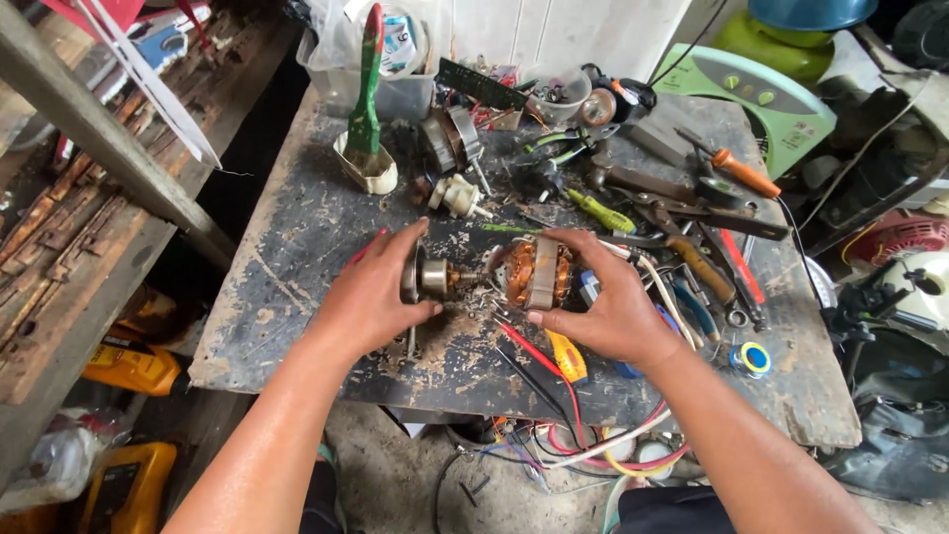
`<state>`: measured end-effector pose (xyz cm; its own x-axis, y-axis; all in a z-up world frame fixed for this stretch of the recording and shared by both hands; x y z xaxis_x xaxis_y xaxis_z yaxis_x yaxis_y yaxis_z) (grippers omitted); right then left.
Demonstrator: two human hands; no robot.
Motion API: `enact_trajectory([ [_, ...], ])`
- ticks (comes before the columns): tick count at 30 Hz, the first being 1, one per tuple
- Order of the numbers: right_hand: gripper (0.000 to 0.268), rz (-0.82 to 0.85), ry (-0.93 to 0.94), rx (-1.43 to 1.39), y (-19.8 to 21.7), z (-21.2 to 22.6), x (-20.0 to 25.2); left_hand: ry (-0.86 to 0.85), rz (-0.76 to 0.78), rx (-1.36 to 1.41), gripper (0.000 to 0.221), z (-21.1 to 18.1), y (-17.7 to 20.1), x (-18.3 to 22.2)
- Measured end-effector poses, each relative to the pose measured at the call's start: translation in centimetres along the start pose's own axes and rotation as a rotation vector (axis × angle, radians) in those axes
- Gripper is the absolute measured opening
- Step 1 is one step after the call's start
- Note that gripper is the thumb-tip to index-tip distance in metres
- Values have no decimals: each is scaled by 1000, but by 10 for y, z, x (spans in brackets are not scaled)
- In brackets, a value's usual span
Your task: Disassembling a small electric motor and testing its wiring using a multimeter and hand tools.
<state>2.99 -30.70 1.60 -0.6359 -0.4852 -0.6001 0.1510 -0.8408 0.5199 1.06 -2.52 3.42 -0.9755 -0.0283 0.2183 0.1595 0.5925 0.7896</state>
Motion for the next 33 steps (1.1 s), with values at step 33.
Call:
enact_trajectory([
  [33, 110, 697, -567, 36, -34, 89, -21, -254, -1, -142, 97, 22, -36, 38],
])
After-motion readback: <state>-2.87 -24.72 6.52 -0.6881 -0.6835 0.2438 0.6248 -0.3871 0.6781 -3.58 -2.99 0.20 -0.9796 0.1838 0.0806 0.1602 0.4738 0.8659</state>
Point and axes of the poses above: each hand's wrist, its own x-axis away from the middle knuckle, its own y-axis out of the back of the hand, z = x × y, the point moved 2 cm from there along -x, towards the middle knuckle, and after that the axes turned 15 degrees about y, right-handed, at the moved point
